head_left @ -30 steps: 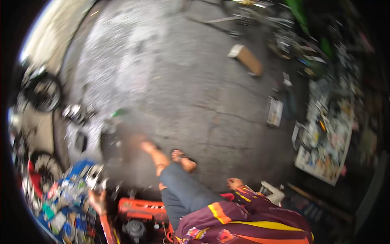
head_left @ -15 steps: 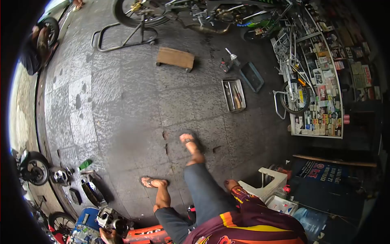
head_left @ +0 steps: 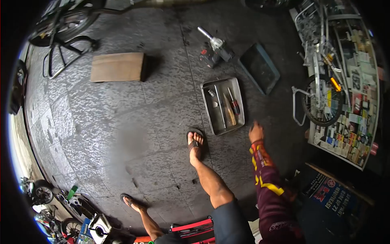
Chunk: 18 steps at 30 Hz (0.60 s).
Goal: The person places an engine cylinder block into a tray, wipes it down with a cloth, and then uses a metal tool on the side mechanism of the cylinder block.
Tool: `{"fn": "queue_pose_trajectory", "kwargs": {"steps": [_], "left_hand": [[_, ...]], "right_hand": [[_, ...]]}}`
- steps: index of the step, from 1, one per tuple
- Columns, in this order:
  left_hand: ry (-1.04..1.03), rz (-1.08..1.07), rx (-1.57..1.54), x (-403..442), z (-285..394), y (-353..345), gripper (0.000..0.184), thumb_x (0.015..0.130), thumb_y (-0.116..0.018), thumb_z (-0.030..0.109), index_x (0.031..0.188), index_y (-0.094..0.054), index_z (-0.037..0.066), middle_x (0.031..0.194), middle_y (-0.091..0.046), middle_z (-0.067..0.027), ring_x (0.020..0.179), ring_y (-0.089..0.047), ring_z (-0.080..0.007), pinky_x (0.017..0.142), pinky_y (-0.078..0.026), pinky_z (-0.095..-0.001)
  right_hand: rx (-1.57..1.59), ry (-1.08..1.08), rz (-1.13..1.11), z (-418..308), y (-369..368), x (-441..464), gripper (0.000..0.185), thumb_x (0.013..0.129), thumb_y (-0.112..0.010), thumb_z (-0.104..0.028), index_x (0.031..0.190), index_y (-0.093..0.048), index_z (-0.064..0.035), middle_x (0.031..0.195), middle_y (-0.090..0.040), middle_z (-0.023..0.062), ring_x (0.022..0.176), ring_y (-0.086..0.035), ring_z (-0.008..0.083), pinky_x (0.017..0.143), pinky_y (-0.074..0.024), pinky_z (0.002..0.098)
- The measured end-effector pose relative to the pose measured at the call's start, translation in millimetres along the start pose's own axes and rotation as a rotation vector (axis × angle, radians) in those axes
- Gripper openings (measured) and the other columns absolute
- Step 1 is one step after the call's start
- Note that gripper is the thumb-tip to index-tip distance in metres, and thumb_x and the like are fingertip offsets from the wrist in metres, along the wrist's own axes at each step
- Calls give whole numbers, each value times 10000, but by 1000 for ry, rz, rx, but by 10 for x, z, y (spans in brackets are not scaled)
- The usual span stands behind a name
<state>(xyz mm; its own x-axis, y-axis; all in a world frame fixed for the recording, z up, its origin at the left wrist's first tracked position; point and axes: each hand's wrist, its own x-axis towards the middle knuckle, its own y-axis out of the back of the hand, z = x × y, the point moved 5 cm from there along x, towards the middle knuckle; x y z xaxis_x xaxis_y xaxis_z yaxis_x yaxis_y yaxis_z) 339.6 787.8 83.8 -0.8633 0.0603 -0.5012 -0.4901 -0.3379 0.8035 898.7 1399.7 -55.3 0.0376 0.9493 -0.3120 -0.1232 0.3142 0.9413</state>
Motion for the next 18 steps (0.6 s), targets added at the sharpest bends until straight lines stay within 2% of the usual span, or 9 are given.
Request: {"fn": "queue_pose_trajectory", "kwargs": {"steps": [2,4,6,9,13,15,16,18], "left_hand": [[53,3,-101,6,181,-729,645,896,-531,389,1375,-349,-4,1349,-416,-131,1213,-405,-235,1038,-320,-384],[120,19,-203,0,230,-1370,667,909,-517,408,1399,-328,-4,1386,-394,-132,1250,-387,-234,1063,-304,-386],[185,67,-314,4,178,-1910,689,922,-503,426,1424,-306,-4,1423,-372,-133,1287,-370,-233,1088,-288,-388],[258,149,-462,8,-27,-2506,723,942,-483,453,1460,-273,-5,1479,-339,-135,1343,-343,-232,1126,-263,-392],[315,250,-591,-59,-424,-2905,767,969,-456,490,1509,-229,-5,1554,-295,-137,1418,-307,-231,1176,-231,-396],[315,280,-622,-101,-537,-2916,789,983,-442,509,1534,-207,-6,1591,-273,-138,1455,-290,-230,1202,-215,-399],[309,275,-622,-132,-538,-2869,800,989,-435,518,1546,-196,-6,1609,-262,-139,1474,-281,-229,1214,-207,-400],[298,232,-531,-212,-363,-2671,755,950,-475,441,1507,-245,-13,1516,-333,-139,1395,-344,-222,1159,-259,-387]], "right_hand": [[78,54,110,-62,-22,672,479,871,-663,-159,1310,-521,-28,1166,-617,282,1087,-592,464,935,-492,516],[-13,167,129,-125,-143,1235,536,855,-680,-157,1332,-494,1,1221,-591,261,1162,-545,434,991,-467,485],[-145,224,190,-171,-246,1665,527,822,-687,-137,1316,-524,-57,1210,-589,175,1188,-521,374,982,-485,437],[-210,207,259,-132,-397,2266,607,830,-659,-130,1405,-472,-76,1359,-523,152,1288,-456,360,1015,-466,478],[-299,269,318,-116,-470,2796,656,862,-644,-161,1474,-417,-101,1464,-462,145,1384,-376,326,1047,-430,529],[-290,225,159,-92,-635,2995,541,890,-649,-204,1396,-489,-97,1378,-551,135,1364,-421,302,1044,-431,532],[-286,240,145,-119,-704,2981,541,890,-649,-204,1396,-489,-97,1378,-551,135,1364,-421,302,1044,-431,532],[-318,129,-36,-75,-797,2893,452,883,-683,-254,1285,-540,-102,1276,-627,128,1251,-549,332,1030,-435,545]]}}
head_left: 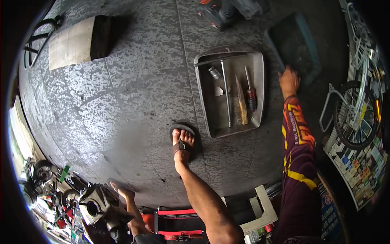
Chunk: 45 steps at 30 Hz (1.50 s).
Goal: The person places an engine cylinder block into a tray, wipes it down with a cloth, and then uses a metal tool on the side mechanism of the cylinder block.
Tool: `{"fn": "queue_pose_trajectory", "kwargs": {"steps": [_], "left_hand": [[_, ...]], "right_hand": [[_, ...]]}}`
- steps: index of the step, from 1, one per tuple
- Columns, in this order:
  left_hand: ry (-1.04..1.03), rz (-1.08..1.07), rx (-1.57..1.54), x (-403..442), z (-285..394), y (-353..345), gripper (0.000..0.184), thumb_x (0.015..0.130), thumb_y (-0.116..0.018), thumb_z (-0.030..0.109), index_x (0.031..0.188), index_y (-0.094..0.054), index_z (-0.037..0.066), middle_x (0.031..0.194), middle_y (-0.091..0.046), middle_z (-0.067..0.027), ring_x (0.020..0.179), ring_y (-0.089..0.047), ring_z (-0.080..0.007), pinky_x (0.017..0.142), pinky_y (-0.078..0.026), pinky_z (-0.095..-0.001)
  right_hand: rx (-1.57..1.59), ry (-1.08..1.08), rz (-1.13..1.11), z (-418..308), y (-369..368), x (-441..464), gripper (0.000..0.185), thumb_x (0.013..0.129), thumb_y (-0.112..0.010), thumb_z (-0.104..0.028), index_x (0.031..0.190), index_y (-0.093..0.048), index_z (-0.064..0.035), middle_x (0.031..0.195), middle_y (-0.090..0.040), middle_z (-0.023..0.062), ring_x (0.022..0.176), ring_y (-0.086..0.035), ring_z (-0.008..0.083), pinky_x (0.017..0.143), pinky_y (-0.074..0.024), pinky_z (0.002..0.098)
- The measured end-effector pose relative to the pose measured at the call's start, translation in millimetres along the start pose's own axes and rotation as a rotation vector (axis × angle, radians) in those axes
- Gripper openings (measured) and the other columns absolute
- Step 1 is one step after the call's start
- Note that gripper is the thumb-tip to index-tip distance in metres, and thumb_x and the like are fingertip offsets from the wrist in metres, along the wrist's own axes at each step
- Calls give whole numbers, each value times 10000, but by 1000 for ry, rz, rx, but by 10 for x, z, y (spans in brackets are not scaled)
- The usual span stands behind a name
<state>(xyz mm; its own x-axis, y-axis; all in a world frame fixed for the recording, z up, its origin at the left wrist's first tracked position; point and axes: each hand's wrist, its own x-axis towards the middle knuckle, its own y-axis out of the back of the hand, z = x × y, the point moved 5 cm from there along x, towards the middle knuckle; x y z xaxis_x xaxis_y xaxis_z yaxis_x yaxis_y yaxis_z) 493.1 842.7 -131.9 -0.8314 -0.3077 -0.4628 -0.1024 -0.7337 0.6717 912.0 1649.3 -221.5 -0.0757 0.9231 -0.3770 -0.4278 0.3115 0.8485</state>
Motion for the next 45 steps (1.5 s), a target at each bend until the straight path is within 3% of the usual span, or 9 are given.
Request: {"fn": "queue_pose_trajectory", "kwargs": {"steps": [4,10,14,20,24,26,31,40,45], "left_hand": [[-137,-153,326,-443,1259,347,676,872,-556,288,1429,-341,-28,1330,-476,-140,1235,-472,-207,1048,-363,-361],[-339,-325,632,-1182,3079,1234,601,754,-677,57,1313,-485,-51,1050,-691,-140,997,-664,-185,881,-518,-323],[-412,-277,794,-1099,3000,1838,521,681,-707,56,1164,-535,-34,934,-663,-119,791,-654,-177,705,-529,-318],[-461,-293,557,-780,2797,2506,393,630,-722,77,980,-567,-11,867,-587,-156,734,-637,-317,601,-514,-409],[-497,-280,545,-457,2464,3227,382,622,-723,95,934,-538,-27,793,-491,-150,645,-572,-321,562,-488,-405],[-444,-236,523,-286,2191,3673,354,621,-713,102,881,-504,-17,770,-452,-148,621,-532,-348,553,-478,-423],[-329,-88,477,17,1407,4767,333,624,-688,101,833,-450,-3,786,-451,-155,633,-528,-370,561,-465,-460],[88,122,397,283,-322,6248,298,646,-672,89,854,-479,-5,825,-495,-189,698,-564,-420,593,-471,-499],[269,217,339,94,-919,6620,328,621,-684,76,877,-496,-8,833,-487,-198,670,-562,-439,554,-458,-509]], "right_hand": [[-24,72,93,111,-136,-521,264,924,-626,-267,1129,-620,-100,1049,-696,143,939,-693,371,832,-533,516],[286,9,-122,1012,212,-1455,314,931,-630,-225,1221,-664,-111,1096,-704,173,961,-689,373,821,-546,474],[492,97,-226,1263,599,-2343,343,918,-652,-210,1213,-647,-34,1116,-689,212,986,-678,382,853,-533,472],[553,159,-313,1080,1187,-4291,407,900,-684,-188,1199,-622,81,1146,-667,272,1024,-663,395,902,-514,471],[167,477,-82,-128,1819,-5206,411,890,-688,-109,1209,-593,132,1125,-664,281,999,-654,392,939,-497,415],[278,528,-240,-960,2005,-5478,380,872,-686,-131,1172,-633,96,1178,-641,276,1097,-609,416,991,-455,456],[294,1106,-338,-3631,2287,-6490,404,789,-629,18,1188,-667,-32,1153,-646,172,1094,-590,378,980,-454,416],[-215,1922,-242,-6725,1202,-8849,504,719,-623,-6,1179,-712,-191,1186,-621,107,1134,-547,322,965,-460,434],[-687,2249,-125,-7867,622,-10149,423,814,-582,-149,1219,-684,-218,1176,-583,84,1189,-494,290,934,-440,418]]}}
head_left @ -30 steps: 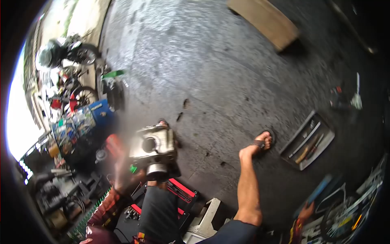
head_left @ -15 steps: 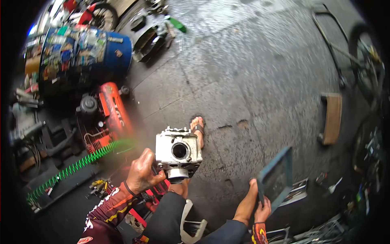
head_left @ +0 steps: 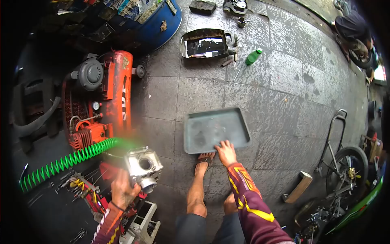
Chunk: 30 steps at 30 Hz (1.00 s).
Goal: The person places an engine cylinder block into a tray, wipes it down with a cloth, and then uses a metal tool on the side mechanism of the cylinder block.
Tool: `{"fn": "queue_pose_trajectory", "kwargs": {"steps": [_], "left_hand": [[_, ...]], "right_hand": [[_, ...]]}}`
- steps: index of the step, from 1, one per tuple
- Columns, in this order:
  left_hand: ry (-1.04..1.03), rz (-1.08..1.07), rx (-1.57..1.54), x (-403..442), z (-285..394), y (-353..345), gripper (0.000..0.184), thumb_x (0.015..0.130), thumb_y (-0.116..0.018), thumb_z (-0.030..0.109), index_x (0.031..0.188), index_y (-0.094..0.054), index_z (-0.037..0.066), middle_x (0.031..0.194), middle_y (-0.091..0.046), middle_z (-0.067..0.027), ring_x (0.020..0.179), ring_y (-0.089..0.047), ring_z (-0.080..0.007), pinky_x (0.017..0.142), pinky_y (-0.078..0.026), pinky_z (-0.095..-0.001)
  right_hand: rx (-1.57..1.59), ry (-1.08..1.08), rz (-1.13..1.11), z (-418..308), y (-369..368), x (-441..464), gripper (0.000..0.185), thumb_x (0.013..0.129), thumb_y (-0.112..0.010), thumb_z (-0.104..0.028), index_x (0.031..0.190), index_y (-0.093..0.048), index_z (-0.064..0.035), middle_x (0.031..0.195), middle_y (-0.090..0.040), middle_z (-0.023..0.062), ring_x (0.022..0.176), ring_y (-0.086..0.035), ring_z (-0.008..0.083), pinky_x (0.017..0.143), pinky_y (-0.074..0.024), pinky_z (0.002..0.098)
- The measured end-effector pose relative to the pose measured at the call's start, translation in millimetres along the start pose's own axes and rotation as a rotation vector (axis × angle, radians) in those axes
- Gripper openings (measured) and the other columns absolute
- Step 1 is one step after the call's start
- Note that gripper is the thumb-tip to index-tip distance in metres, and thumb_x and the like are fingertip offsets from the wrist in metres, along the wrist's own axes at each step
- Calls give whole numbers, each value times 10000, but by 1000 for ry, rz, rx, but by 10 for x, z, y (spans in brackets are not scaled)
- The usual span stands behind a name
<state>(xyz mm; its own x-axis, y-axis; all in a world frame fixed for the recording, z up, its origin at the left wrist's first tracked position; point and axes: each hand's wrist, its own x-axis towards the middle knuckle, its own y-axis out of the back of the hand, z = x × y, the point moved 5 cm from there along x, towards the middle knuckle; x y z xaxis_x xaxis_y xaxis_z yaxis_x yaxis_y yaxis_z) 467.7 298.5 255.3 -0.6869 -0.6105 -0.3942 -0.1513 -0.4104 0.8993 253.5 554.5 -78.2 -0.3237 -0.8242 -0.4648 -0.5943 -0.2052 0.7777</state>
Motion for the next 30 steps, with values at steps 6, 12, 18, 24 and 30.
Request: {"fn": "queue_pose_trajectory", "kwargs": {"steps": [6,12,18,24,30], "left_hand": [[221,10,-95,-94,-190,-27,307,633,-663,76,861,-470,2,801,-470,-177,627,-561,-418,532,-449,-502],[247,-76,-164,193,118,-392,300,659,-672,84,881,-486,7,831,-491,-181,636,-589,-426,556,-474,-503],[200,-230,-195,806,613,-1145,306,673,-669,117,894,-493,0,926,-517,-199,742,-614,-416,672,-518,-507],[-25,-91,-242,1442,917,-1778,271,685,-664,92,886,-494,29,923,-519,-146,832,-612,-350,765,-518,-461],[-70,-161,-184,1952,952,-2422,278,678,-675,53,901,-511,51,906,-518,-136,832,-615,-339,790,-503,-446]], "right_hand": [[-69,189,-216,-584,-23,680,449,860,-618,-222,1308,-624,-202,1346,-547,111,1321,-444,332,1046,-422,446],[349,47,-269,-343,505,350,425,823,-685,-141,1245,-645,-125,1208,-630,137,1132,-567,347,997,-462,431],[108,-6,-467,1242,1328,503,407,827,-650,-125,1234,-640,-137,1134,-637,213,1059,-612,386,921,-516,447],[-71,-62,-426,2620,2334,459,307,863,-644,-134,1169,-666,-114,1074,-659,171,1053,-612,372,926,-500,440],[-236,-265,-517,3655,2551,-121,320,864,-648,-161,1180,-662,-105,1088,-653,170,1024,-625,374,909,-509,443]]}}
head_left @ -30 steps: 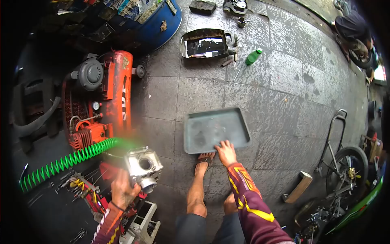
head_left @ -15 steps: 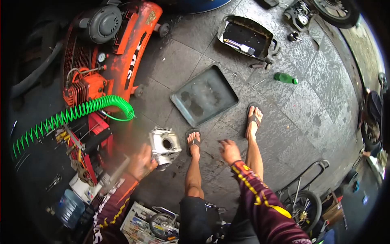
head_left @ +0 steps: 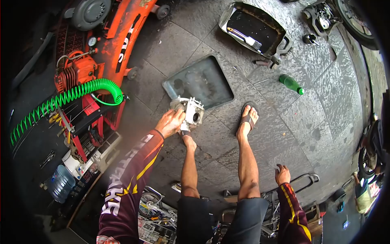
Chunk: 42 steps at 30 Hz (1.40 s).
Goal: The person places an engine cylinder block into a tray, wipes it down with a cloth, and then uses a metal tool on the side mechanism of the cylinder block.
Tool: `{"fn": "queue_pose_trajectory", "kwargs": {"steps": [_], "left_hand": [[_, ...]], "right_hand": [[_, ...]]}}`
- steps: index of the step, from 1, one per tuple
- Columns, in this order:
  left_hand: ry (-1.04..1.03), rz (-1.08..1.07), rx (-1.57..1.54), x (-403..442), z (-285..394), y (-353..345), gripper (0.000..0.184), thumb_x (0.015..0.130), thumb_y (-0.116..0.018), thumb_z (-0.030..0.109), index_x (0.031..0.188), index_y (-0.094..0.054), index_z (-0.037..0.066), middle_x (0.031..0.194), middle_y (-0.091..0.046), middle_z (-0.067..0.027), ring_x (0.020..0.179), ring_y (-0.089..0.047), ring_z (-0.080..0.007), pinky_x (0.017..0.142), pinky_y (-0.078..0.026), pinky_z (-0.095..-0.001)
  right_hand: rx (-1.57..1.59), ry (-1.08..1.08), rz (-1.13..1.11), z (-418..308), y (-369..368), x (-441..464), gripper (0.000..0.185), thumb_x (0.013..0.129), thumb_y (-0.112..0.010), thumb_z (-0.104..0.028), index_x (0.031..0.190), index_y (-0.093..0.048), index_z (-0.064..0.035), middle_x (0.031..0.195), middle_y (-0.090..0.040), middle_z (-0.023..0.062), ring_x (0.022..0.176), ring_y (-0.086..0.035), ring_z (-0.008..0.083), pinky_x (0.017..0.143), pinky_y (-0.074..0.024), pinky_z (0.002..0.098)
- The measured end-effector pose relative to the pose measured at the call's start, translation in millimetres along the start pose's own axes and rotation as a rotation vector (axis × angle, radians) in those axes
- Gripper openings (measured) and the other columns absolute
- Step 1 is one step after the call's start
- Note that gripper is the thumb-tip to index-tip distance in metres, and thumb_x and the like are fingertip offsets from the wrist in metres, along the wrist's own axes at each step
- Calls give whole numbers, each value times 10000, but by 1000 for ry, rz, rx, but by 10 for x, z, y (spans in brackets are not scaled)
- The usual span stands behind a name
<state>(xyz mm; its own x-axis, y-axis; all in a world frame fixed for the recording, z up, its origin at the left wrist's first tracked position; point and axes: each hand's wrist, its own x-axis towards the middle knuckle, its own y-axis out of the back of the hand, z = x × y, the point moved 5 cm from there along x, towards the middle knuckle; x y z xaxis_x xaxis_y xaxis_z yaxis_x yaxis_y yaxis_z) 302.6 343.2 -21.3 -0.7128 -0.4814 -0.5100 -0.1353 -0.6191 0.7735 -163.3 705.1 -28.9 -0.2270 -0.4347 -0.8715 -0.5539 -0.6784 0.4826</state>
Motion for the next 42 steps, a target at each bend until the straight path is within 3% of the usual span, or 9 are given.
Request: {"fn": "queue_pose_trajectory", "kwargs": {"steps": [2,7,10,15,20,27,31,34,42], "left_hand": [[-9,-30,-2,173,-86,-123,283,676,-674,43,907,-510,51,911,-520,-138,827,-616,-344,787,-500,-448],[-22,-87,106,414,-199,-330,324,654,-672,22,931,-506,50,926,-524,-138,819,-621,-348,785,-492,-445],[-34,-87,110,504,-291,-457,339,652,-667,23,945,-498,56,927,-528,-139,813,-628,-350,766,-492,-454],[-27,-176,167,735,-414,-623,352,671,-676,23,964,-484,55,952,-543,-145,805,-649,-354,745,-499,-470],[-43,-221,126,951,-391,-650,408,650,-706,21,982,-471,54,994,-561,-152,818,-671,-352,752,-515,-471],[15,-262,118,1228,-392,-658,383,763,-649,62,1122,-516,44,1132,-598,-158,896,-692,-346,982,-437,-529],[36,-219,149,1518,-385,-676,333,791,-636,66,1111,-548,45,1141,-616,-155,903,-699,-316,1016,-415,-543],[62,-209,254,1576,-525,-714,178,905,-528,123,1055,-605,67,1074,-652,-129,940,-695,-289,1037,-401,-538],[171,-218,357,1504,-912,-455,221,943,-500,143,1122,-623,103,1119,-636,-74,1043,-658,-266,1052,-408,-535]], "right_hand": [[38,-98,-39,115,-122,-102,324,870,-642,-163,1189,-660,-111,1086,-656,196,1037,-622,389,919,-506,450],[87,23,-5,200,-613,-384,300,872,-636,-128,1167,-667,-83,1017,-691,205,954,-654,385,861,-526,451],[244,-67,-83,132,-782,-464,287,891,-632,-126,1172,-665,-79,1006,-693,209,907,-686,362,829,-541,441],[301,-73,-68,-84,-718,-393,302,871,-643,-99,1172,-666,-80,1000,-683,202,945,-662,383,852,-529,437],[373,-83,-42,-15,-628,-404,291,889,-626,-72,1177,-661,-62,1006,-692,192,846,-696,330,795,-545,410],[366,-92,-36,53,-539,-396,273,895,-624,-87,1163,-676,-72,1007,-698,174,863,-692,309,790,-547,399],[334,-150,-60,17,-440,-289,283,902,-622,-92,1180,-674,-87,1037,-705,168,866,-704,313,802,-549,401],[367,-112,-44,-53,-383,-258,282,907,-620,-95,1185,-668,-80,1024,-712,176,867,-709,312,804,-549,399],[365,-118,-28,-109,-486,-287,270,909,-629,-123,1172,-683,-90,1009,-713,175,882,-703,322,821,-544,406]]}}
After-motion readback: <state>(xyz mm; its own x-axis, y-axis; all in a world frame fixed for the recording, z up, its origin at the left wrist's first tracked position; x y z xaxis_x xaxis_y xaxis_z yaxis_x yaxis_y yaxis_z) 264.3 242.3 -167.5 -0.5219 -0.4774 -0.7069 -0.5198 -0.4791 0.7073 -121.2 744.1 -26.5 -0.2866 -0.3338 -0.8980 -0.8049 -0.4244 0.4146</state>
